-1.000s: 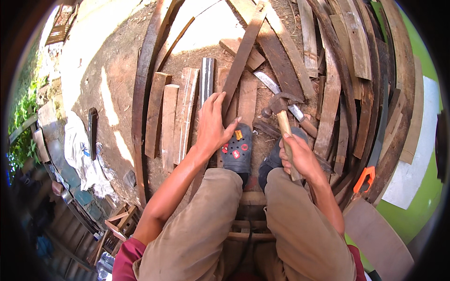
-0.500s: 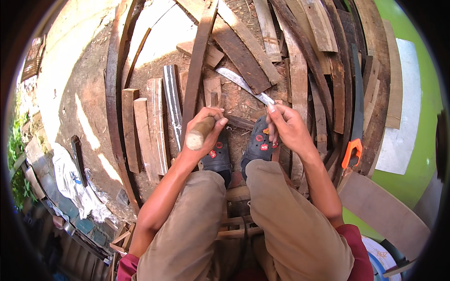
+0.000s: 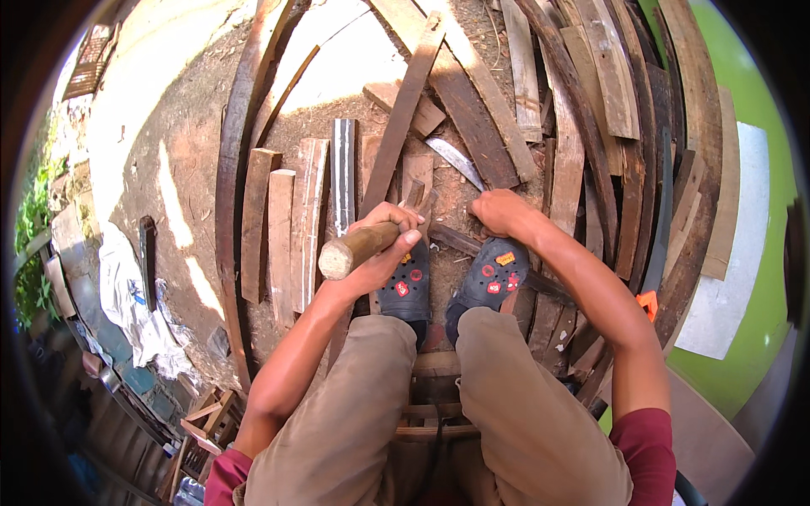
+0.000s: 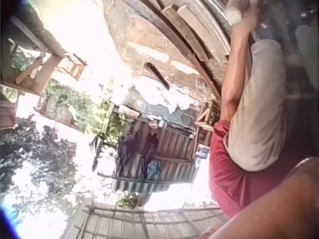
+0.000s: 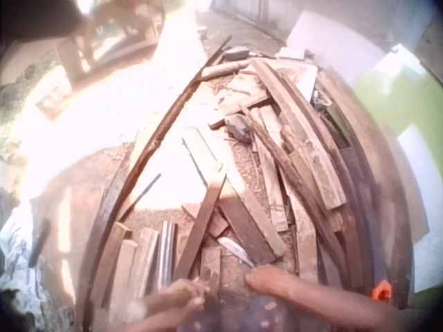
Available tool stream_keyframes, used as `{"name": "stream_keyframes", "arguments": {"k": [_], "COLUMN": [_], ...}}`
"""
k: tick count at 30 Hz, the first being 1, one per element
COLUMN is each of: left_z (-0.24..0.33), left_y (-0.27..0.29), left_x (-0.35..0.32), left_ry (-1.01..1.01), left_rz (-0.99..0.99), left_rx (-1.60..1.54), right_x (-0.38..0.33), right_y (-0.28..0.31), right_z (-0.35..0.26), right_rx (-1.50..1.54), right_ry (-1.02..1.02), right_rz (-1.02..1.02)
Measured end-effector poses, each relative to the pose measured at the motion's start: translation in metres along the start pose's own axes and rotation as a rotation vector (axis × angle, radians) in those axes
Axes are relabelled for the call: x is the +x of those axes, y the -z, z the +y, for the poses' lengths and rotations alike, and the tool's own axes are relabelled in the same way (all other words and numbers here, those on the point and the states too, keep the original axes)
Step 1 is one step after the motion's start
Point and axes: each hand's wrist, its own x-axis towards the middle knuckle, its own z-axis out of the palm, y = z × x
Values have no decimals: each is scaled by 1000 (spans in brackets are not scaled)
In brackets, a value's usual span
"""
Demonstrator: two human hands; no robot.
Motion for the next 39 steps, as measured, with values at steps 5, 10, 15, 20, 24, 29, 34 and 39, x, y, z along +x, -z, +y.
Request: {"name": "stream_keyframes", "arguments": {"k": [5,10,15,20,24,29,34,39], "left_z": [0,0,1,-1,-2,-5,-14,-9], "left_y": [2,9,18,20,19,18,20,19], "left_x": [-1,-1,1,0,-3,-6,-7,-7], "left_ry": [10,21,-14,-27,-19,59,21,38], "left_rz": [25,30,61,58,78,71,94,95], "left_rx": [8,-32,14,-13,-22,-9,16,35], "right_x": [21,32,39,48,35,28,25,27], "right_y": [-11,-23,-9,-35,-30,-10,-25,-35], "right_z": [-8,5,-18,-29,-27,-28,-24,-21], "right_rx": [-33,60,-95,-137,-46,0,28,-29], "right_ry": [-88,-165,-201,-249,-223,-207,-287,-391], "right_rz": [-138,-296,-406,-277,-146,-310,-135,-246]}}
